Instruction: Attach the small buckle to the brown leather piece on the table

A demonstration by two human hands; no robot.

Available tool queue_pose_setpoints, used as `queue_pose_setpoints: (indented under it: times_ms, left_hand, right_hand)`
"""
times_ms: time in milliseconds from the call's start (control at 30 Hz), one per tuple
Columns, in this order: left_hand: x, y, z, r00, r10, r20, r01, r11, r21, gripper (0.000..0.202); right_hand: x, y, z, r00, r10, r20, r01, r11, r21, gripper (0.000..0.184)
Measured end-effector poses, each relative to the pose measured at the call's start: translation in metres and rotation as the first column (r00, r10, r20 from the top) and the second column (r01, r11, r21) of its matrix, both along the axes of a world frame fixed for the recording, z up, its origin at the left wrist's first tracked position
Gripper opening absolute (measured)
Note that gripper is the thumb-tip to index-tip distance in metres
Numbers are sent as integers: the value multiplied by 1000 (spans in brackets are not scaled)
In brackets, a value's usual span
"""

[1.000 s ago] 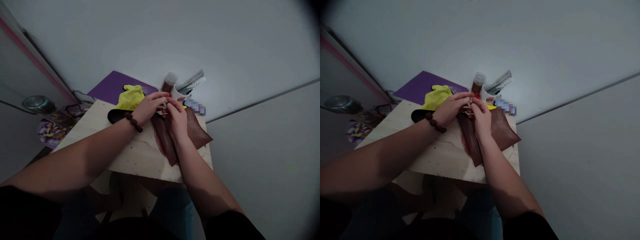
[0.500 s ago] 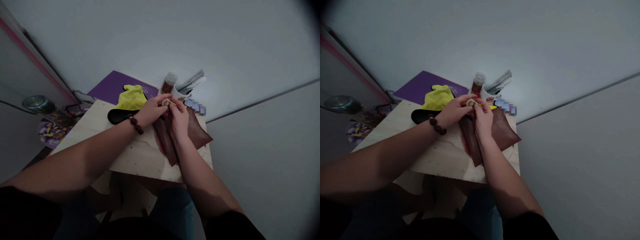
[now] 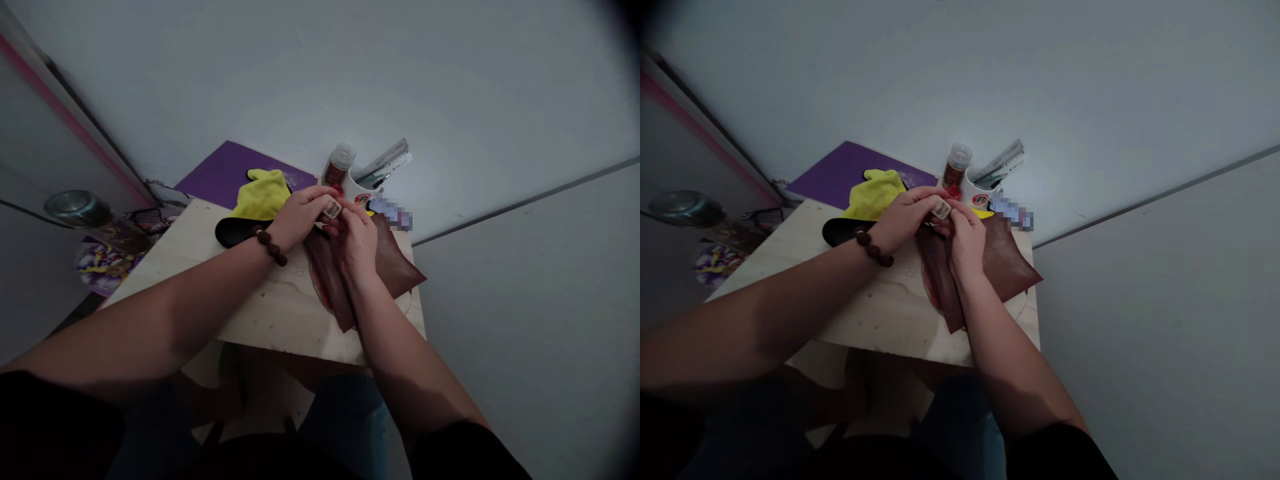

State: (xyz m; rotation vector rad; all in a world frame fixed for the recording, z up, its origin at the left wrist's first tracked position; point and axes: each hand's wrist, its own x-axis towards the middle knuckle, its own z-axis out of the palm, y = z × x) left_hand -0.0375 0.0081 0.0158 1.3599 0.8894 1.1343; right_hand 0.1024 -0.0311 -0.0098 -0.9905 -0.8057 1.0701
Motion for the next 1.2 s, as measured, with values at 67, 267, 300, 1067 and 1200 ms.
queue_pose_setpoints:
  times_ms: [67,267,300,1067,1200]
  left_hand:
    - [-1,-1,1,1000,3,18,-3,1000,0,33]
    - [0,0,-2,991,-46,128,46,999,3,36]
    - [0,0,-3,988,-52,143,53,999,1,36]
    - [0,-5,4,987,-76,140,90,991,-102,50]
    - [-1,-4,3,975,-55,214,89,984,-152,41]
  right_hand:
    - [-1,-1,1,1000,15,-1,-15,1000,-4,23]
    - [0,2,-1,995,102,-17,-102,994,-33,29]
    - [1,3,-1,994,105,-33,-106,994,-40,30]
    - [-1,-1,0,989,128,74,-126,991,-38,33]
    - [-4,-4,2,971,221,96,-214,974,-70,29]
